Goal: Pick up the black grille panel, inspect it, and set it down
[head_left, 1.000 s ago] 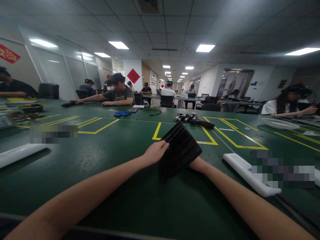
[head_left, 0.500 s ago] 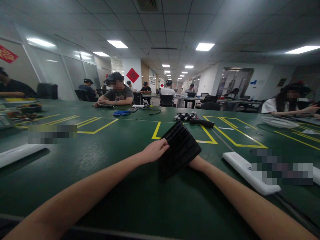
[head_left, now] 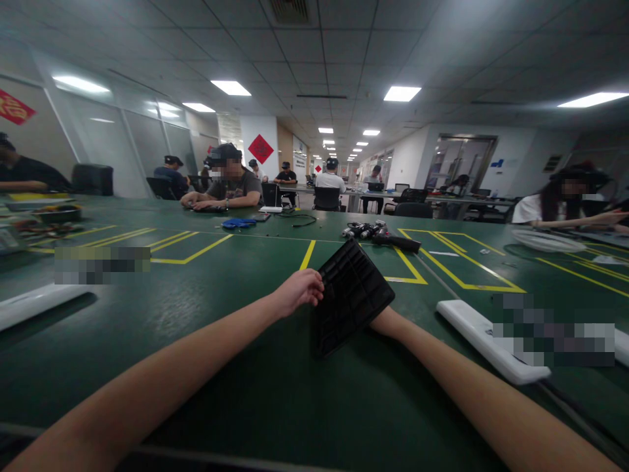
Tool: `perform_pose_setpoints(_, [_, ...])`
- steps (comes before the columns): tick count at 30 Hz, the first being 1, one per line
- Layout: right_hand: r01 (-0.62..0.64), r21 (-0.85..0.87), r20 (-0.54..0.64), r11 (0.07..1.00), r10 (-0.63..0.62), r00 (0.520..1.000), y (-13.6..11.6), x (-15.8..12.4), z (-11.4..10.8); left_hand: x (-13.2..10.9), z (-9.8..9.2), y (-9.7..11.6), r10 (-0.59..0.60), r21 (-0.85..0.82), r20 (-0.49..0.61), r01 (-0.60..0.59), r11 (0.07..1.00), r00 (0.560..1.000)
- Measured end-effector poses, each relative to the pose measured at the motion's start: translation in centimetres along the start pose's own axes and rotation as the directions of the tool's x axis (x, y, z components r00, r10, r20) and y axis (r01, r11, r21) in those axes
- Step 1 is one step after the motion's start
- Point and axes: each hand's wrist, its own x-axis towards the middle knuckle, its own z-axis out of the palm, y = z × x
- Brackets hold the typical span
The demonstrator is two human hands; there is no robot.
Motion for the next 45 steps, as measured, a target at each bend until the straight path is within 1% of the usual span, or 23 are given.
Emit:
perform_pose_setpoints(2, [-0.004,-0.004,0.003,1.0,0.004,1.0,0.2,0.0,-0.1,0.2,0.1,0.1,-0.092,-0.173,0.031,0.096,0.98,0.995])
perform_pose_setpoints(3, [-0.006,-0.006,0.002,1.0,0.006,1.0,0.4,0.0,-0.1,0.3,0.1,0.1,-0.096,-0.178,0.044,0.103,0.979,0.994])
perform_pose_setpoints(4, [-0.006,-0.008,0.0,1.0,0.006,1.0,0.6,0.0,-0.2,0.3,0.0,0.0,-0.079,-0.132,0.054,0.085,0.988,0.995])
perform_pose_setpoints(6, [-0.005,-0.011,0.0,1.0,0.005,1.0,1.0,-0.1,-0.2,0.3,0.0,-0.2,-0.005,0.055,0.075,0.001,0.998,0.997])
perform_pose_setpoints(8, [-0.004,-0.014,0.003,1.0,0.004,1.0,1.3,-0.1,-0.3,0.4,-0.1,-0.6,0.075,0.256,0.114,-0.102,0.961,0.991])
perform_pose_setpoints(12, [-0.005,-0.027,-0.004,1.0,0.005,1.0,1.2,-0.1,-0.1,0.6,-0.2,-1.2,0.244,0.515,0.148,-0.285,0.809,0.959])
perform_pose_setpoints(15, [-0.001,-0.042,-0.017,0.999,0.001,1.0,1.1,0.1,0.1,0.6,-0.1,-1.3,0.395,0.668,0.171,-0.401,0.627,0.903])
perform_pose_setpoints(17, [0.013,-0.059,-0.023,0.998,-0.014,1.0,1.6,0.3,-0.1,0.6,-0.1,-1.0,0.458,0.743,0.196,-0.436,0.508,0.867])
perform_pose_setpoints(19, [0.018,-0.091,-0.037,0.996,-0.022,0.999,2.7,0.5,-0.9,0.8,-0.7,-0.6,0.492,0.8,0.177,-0.416,0.432,0.852])
perform_pose_setpoints(21, [-0.039,-0.157,-0.083,0.987,0.026,0.996,4.3,0.5,-2.4,1.2,-2.2,-0.2,0.51,0.862,0.096,-0.328,0.387,0.855])
perform_pose_setpoints(22, [-0.11,-0.2,-0.121,0.974,0.087,0.989,5.1,0.3,-3.4,1.5,-3.3,0.1,0.51,0.895,0.029,-0.25,0.369,0.859])
perform_pose_setpoints(23, [-0.218,-0.284,-0.198,0.934,0.166,0.966,5.8,0.1,-4.6,1.8,-4.6,0.3,0.502,0.924,-0.048,-0.153,0.351,0.863])
perform_pose_setpoints(24, [-0.32,-0.395,-0.284,0.861,0.217,0.934,6.5,-0.2,-5.7,2.1,-6.1,0.5,0.484,0.942,-0.134,-0.041,0.334,0.865])
perform_pose_setpoints(26, [-0.472,-0.554,-0.365,0.686,0.31,0.878,7.3,-0.9,-7.5,2.5,-9.2,0.7,0.422,0.939,-0.297,0.182,0.291,0.857])
perform_pose_setpoints(28, [-0.547,-0.609,-0.404,0.574,0.369,0.837,7.7,-1.5,-8.6,2.6,-11.9,0.5,0.328,0.902,-0.423,0.359,0.24,0.845])
perform_pose_setpoints(30, [-0.586,-0.613,-0.416,0.529,0.414,0.81,7.8,-2.0,-8.8,2.6,-13.9,0.2,0.232,0.854,-0.518,0.48,0.203,0.823])
perform_pose_setpoints(33, [-0.614,-0.632,-0.418,0.473,0.46,0.784,7.6,-2.2,-8.5,2.5,-15.1,-0.1,0.141,0.807,-0.586,0.561,0.183,0.798])
perform_pose_setpoints(35, [-0.614,-0.651,-0.417,0.446,0.466,0.78,7.3,-2.1,-8.3,2.5,-14.6,0.1,0.177,0.817,-0.575,0.552,0.166,0.799])
perform_pose_setpoints(37, [-0.608,-0.672,-0.417,0.423,0.462,0.783,6.6,-1.8,-8.0,2.5,-13.4,0.5,0.307,0.869,-0.494,0.463,0.172,0.813])
perform_pose_setpoints(39, [-0.585,-0.696,-0.396,0.416,0.457,0.796,5.6,-1.2,-7.2,2.5,-11.4,0.6,0.438,0.928,-0.373,0.323,0.187,0.818])
perform_pose_setpoints(40, [-0.566,-0.708,-0.372,0.423,0.458,0.807,5.0,-0.8,-6.5,2.6,-10.2,0.5,0.472,0.95,-0.309,0.244,0.195,0.826])
perform_pose_setpoints(43, [-0.465,-0.725,-0.225,0.508,0.463,0.857,2.9,-0.1,-3.5,2.7,-6.4,-1.0,0.476,0.974,-0.093,-0.019,0.225,0.874])
perform_pose_setpoints(45, [-0.379,-0.71,-0.092,0.594,0.454,0.886,1.8,0.1,-1.4,2.9,-4.4,-2.4,0.464,0.95,0.08,-0.208,0.231,0.882])
